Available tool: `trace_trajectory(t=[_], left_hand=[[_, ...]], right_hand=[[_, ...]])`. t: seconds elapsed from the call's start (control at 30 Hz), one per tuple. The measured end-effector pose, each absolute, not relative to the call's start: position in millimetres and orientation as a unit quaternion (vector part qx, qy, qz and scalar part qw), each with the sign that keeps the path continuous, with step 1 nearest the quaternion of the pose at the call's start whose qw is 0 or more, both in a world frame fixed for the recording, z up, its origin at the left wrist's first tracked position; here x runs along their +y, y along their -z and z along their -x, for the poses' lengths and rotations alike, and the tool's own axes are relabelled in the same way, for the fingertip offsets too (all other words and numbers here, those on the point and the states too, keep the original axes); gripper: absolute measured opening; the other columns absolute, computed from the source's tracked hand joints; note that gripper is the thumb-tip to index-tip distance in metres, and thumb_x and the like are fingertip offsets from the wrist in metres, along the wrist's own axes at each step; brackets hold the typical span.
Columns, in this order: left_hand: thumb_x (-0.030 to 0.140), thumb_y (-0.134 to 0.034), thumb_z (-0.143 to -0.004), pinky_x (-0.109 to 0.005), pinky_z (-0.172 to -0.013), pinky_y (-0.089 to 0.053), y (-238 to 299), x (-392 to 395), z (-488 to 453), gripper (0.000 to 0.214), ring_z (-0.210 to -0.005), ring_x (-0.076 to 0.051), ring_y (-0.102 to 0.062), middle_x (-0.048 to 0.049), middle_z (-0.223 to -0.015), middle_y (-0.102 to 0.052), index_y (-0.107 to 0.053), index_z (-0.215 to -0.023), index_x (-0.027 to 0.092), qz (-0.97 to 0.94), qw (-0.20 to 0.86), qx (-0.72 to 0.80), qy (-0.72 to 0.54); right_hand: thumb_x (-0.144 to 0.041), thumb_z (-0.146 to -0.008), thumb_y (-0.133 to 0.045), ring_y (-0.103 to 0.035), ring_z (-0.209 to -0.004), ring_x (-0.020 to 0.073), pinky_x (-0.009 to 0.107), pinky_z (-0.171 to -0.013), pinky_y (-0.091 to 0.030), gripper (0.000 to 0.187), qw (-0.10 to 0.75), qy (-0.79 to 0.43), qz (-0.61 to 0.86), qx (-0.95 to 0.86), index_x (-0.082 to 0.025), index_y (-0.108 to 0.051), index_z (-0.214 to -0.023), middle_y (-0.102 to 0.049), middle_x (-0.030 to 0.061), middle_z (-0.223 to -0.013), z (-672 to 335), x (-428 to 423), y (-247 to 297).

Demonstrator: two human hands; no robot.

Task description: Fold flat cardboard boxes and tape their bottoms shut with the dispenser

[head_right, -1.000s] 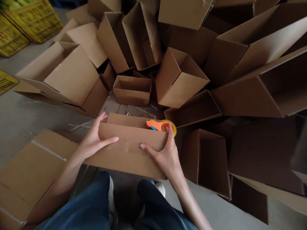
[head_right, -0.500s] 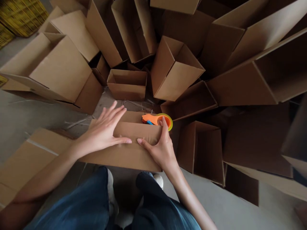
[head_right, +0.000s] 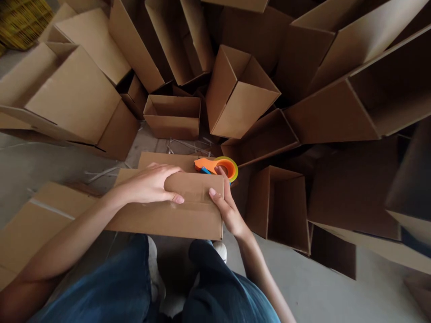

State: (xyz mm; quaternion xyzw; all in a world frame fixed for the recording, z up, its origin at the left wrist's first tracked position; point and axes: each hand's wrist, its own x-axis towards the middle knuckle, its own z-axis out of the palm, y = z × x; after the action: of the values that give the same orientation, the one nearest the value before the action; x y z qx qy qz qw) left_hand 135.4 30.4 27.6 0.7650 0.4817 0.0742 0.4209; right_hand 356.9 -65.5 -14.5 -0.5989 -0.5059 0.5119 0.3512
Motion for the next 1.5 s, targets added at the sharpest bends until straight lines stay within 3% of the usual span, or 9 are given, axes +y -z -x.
trace_trajectory(t=[0.17,0.33,0.47,0.7,0.77,0.87,0.97,1.1,1.5], left_hand=[[0.07,-0.071,-0.065,-0.047,-0.103,-0.036,-30,30,-136,0.063,-0.115,-0.036,-0.057,-0.0084,-0.115,-0.069,-0.067,-0.107,0.023,-0.828,0.339,0.446,-0.004],[0.079,-0.064,-0.066,-0.047,-0.104,-0.035,-30,30,-139,0.072,-0.118,-0.035,-0.056,-0.01,-0.118,-0.068,-0.065,-0.108,0.021,-0.844,0.299,0.444,0.007],[0.076,-0.064,-0.069,-0.046,-0.103,-0.035,-31,28,-140,0.067,-0.117,-0.033,-0.057,-0.0082,-0.118,-0.069,-0.064,-0.109,0.023,-0.842,0.304,0.446,0.001],[0.073,-0.065,-0.071,-0.049,-0.106,-0.032,-31,25,-143,0.064,-0.125,-0.034,-0.052,-0.0101,-0.127,-0.064,-0.064,-0.111,0.023,-0.844,0.289,0.452,0.002],[0.072,-0.066,-0.071,-0.049,-0.107,-0.031,-31,23,-144,0.064,-0.127,-0.035,-0.05,-0.0104,-0.128,-0.064,-0.064,-0.113,0.023,-0.843,0.287,0.454,0.002],[0.07,-0.066,-0.072,-0.05,-0.109,-0.029,-31,21,-145,0.063,-0.128,-0.035,-0.049,-0.0101,-0.127,-0.064,-0.063,-0.114,0.023,-0.844,0.281,0.456,-0.001],[0.069,-0.067,-0.072,-0.051,-0.109,-0.029,-31,19,-145,0.062,-0.127,-0.035,-0.049,-0.0104,-0.126,-0.064,-0.063,-0.113,0.022,-0.845,0.278,0.457,-0.001],[0.068,-0.066,-0.072,-0.052,-0.109,-0.028,-32,18,-147,0.061,-0.127,-0.036,-0.048,-0.0114,-0.126,-0.064,-0.063,-0.112,0.021,-0.843,0.276,0.462,-0.003],[0.075,-0.061,-0.071,-0.051,-0.108,-0.03,-32,21,-146,0.066,-0.129,-0.037,-0.047,-0.0126,-0.128,-0.063,-0.064,-0.109,0.021,-0.846,0.276,0.456,0.003]], right_hand=[[-0.061,-0.099,-0.03,-0.037,-0.143,0.0252,0.048,-0.118,-0.032,0.065,0.432,-0.509,0.571,-0.478,-0.035,-0.019,-0.156,-0.033,0.0016,-0.16,-352,-65,26],[-0.061,-0.1,-0.019,-0.019,-0.151,0.0218,0.049,-0.125,-0.014,0.056,0.487,-0.531,0.54,-0.434,-0.041,-0.033,-0.151,-0.029,-0.0089,-0.161,-353,-65,41],[-0.06,-0.101,-0.018,-0.014,-0.152,0.0202,0.05,-0.126,-0.012,0.055,0.491,-0.499,0.55,-0.456,-0.043,-0.031,-0.151,-0.026,-0.0111,-0.162,-352,-66,47],[-0.057,-0.101,-0.028,-0.013,-0.152,0.0209,0.051,-0.125,-0.01,0.053,0.5,-0.47,0.548,-0.479,-0.041,-0.026,-0.152,-0.021,-0.0069,-0.163,-360,-66,38],[-0.06,-0.097,-0.041,-0.012,-0.152,0.0237,0.053,-0.124,-0.013,0.065,0.494,-0.467,0.538,-0.498,-0.042,-0.015,-0.155,-0.018,-0.0045,-0.164,-363,-66,30],[-0.059,-0.081,-0.07,-0.01,-0.152,0.0286,0.056,-0.123,-0.014,0.107,0.463,-0.447,0.54,-0.542,-0.043,0.004,-0.155,-0.011,0.0,-0.165,-364,-64,18],[-0.054,-0.073,-0.08,-0.014,-0.151,0.0311,0.057,-0.122,-0.015,0.12,0.408,-0.477,0.561,-0.539,-0.039,0.006,-0.156,-0.014,0.0047,-0.164,-363,-60,13],[-0.05,-0.072,-0.081,-0.022,-0.149,0.03,0.057,-0.122,-0.017,0.115,0.378,-0.537,0.563,-0.502,-0.036,-0.005,-0.157,-0.025,0.0072,-0.16,-362,-57,14],[-0.054,-0.085,-0.067,-0.032,-0.144,0.0269,0.051,-0.122,-0.02,0.071,0.448,-0.528,0.567,-0.446,-0.039,-0.035,-0.147,-0.036,0.0032,-0.154,-353,-59,18]])
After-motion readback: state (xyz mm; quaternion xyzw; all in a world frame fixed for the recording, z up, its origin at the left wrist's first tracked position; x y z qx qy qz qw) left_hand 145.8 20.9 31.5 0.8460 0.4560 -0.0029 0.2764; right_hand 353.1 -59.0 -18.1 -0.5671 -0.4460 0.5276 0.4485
